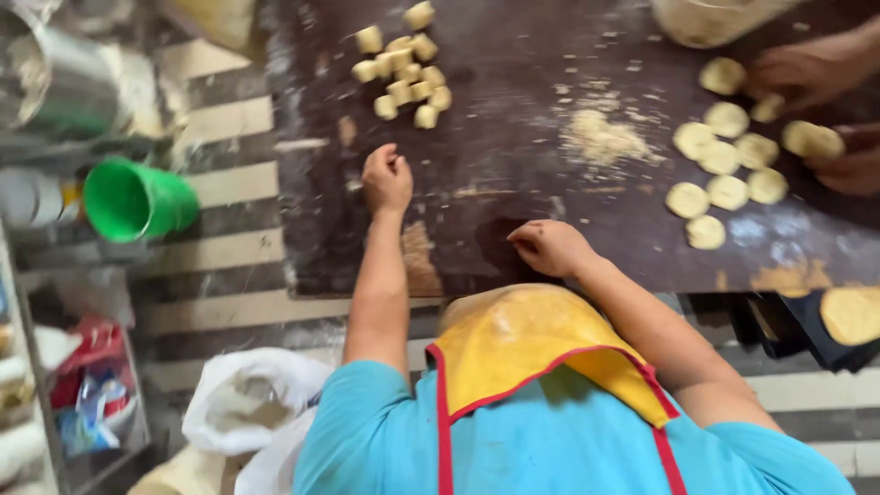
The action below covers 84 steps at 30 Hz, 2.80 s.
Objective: The person takes small dough pieces from a pile on the worktable, presses and flattens each piece by hand into a round cookie, and places it with the finished cookies on the table. Other workers pass dough pieces and move finished cookies to trays at the side.
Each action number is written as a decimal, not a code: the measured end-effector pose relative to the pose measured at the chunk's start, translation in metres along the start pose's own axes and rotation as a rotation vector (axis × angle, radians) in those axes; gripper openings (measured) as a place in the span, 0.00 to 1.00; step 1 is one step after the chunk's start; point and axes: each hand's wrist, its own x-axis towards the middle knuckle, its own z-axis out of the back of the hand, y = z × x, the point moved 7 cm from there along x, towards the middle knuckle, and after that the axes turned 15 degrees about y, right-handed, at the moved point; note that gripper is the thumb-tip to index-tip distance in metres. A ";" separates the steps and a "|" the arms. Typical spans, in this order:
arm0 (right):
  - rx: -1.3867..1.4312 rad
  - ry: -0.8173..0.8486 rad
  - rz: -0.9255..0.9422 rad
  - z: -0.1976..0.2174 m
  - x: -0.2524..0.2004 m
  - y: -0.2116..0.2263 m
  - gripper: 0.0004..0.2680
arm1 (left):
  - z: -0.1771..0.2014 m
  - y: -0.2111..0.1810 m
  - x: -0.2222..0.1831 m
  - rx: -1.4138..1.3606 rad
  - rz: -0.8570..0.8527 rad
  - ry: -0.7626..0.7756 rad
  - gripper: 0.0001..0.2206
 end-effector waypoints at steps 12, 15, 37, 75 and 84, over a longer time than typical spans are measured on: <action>-0.056 -0.390 0.004 0.083 0.210 0.077 0.14 | 0.004 -0.004 0.084 0.010 0.083 0.180 0.25; -0.247 -0.435 0.036 0.069 0.232 0.062 0.16 | 0.002 -0.003 0.079 -0.039 -0.028 0.103 0.23; 0.121 -0.770 -0.649 0.094 -0.091 -0.109 0.12 | -0.146 -0.242 0.029 -0.257 -0.404 0.452 0.15; -0.072 -0.625 -0.344 0.091 -0.059 -0.097 0.08 | -0.061 -0.210 -0.058 -0.209 -0.215 0.588 0.12; -0.160 -0.645 -0.231 0.086 -0.047 -0.095 0.09 | -0.040 -0.172 -0.092 -0.149 -0.311 0.466 0.13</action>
